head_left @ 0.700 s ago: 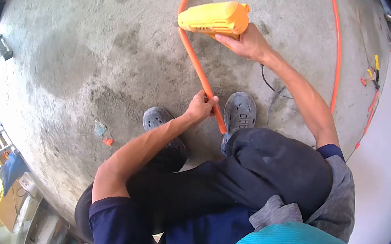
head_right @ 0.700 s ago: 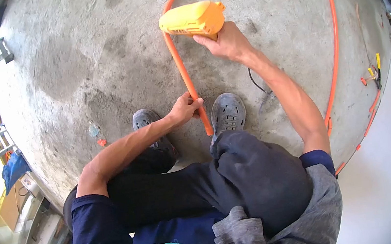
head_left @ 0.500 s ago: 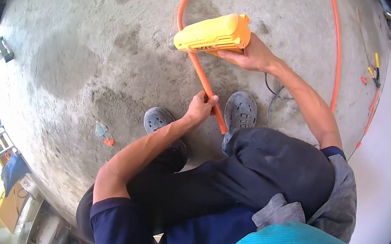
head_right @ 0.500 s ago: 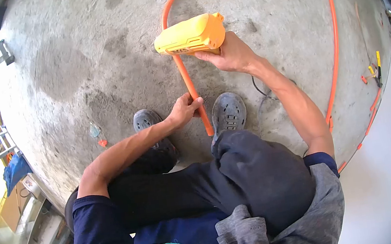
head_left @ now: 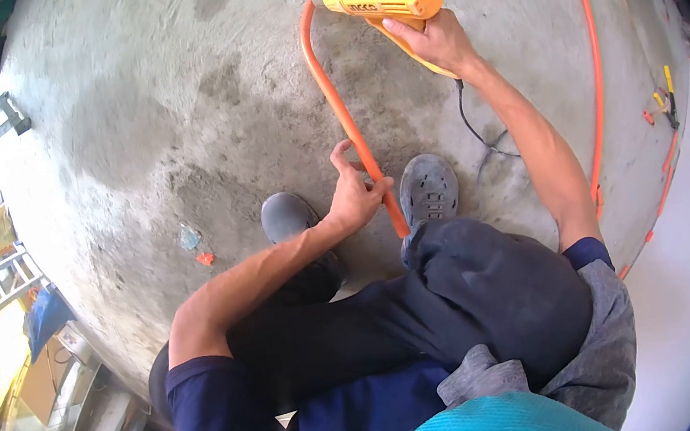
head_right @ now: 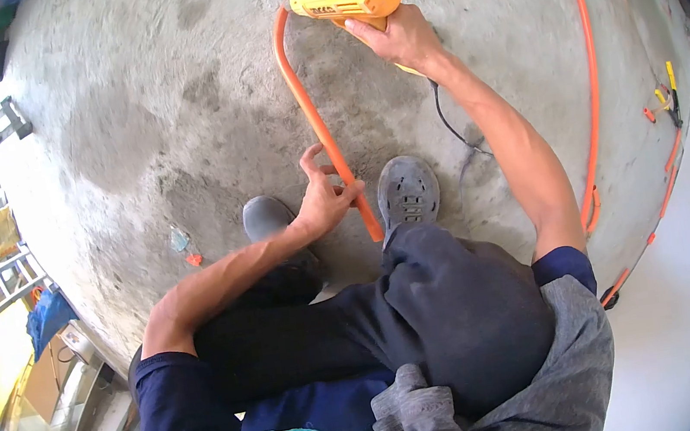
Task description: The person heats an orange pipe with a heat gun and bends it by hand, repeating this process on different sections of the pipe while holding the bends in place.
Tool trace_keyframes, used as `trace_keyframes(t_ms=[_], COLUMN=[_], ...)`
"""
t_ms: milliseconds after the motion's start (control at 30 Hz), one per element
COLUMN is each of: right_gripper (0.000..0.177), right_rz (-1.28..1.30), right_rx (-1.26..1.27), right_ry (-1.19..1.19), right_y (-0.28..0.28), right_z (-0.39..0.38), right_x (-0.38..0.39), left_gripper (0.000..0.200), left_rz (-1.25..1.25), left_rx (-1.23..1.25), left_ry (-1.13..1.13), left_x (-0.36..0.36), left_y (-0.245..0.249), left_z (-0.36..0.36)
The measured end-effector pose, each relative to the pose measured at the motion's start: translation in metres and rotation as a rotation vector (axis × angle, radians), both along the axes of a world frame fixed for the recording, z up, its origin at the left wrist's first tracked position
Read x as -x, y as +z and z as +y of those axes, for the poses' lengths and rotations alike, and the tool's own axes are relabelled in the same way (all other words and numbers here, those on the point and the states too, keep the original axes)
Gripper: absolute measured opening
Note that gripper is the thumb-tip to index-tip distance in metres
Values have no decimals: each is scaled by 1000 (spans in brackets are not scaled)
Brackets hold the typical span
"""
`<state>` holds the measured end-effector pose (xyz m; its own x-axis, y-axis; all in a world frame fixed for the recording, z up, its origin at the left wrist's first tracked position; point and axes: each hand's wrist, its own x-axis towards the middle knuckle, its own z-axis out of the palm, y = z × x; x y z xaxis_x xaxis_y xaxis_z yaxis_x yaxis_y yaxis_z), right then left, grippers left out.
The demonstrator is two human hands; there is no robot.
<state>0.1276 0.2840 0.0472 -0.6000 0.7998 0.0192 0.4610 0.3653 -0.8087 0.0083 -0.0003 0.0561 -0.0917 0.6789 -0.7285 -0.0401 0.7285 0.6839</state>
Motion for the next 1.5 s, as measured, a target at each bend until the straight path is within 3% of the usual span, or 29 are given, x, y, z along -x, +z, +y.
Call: trace_keyframes(t_ms=[100,200,267,400,467,533,667,733,833,1000,1133,1233,1500], right_gripper=[39,40,42,43,43,45,47,47,48,47,49,47,45], right_rz=[17,-22,-38,22,62,-10,15,6,7,-48,45,23,46], right_rx=[-48,-48,-4,-81,-96,13,-17,24,2,-59,72,94,328], right_ry=[-61,-116,-142,-244,-286,-338,-445,-452,-418,-229,-143,-65,9], right_y=[-5,-2,-3,-8,-10,-9,-10,-5,-9,0,10,17,63], right_z=[8,18,26,40,46,54,65,66,63,37,16,10,-28], right_x=[-3,-12,-19,-32,-39,-47,-61,-62,-56,-33,-19,-15,-35], left_gripper=[84,69,49,48,57,55,57,56,51,44,43,47,41], left_rz=[117,51,197,257,171,262,511,779,897,830,923,687,599], left_rx=[-44,-45,-122,-341,-461,-414,-436,-505,-740,-735,-869,-708,-774], left_ry=[-51,-172,-374,-571,-598,-595,-723,-840,-797,-824,-881,-723,-527], left_x=[2,13,21,57,71,73,92,95,102,114,127,131,151], left_y=[29,51,67,100,113,128,132,135,136,146,172,193,204], left_z=[3,8,10,18,24,30,34,32,36,47,59,65,73])
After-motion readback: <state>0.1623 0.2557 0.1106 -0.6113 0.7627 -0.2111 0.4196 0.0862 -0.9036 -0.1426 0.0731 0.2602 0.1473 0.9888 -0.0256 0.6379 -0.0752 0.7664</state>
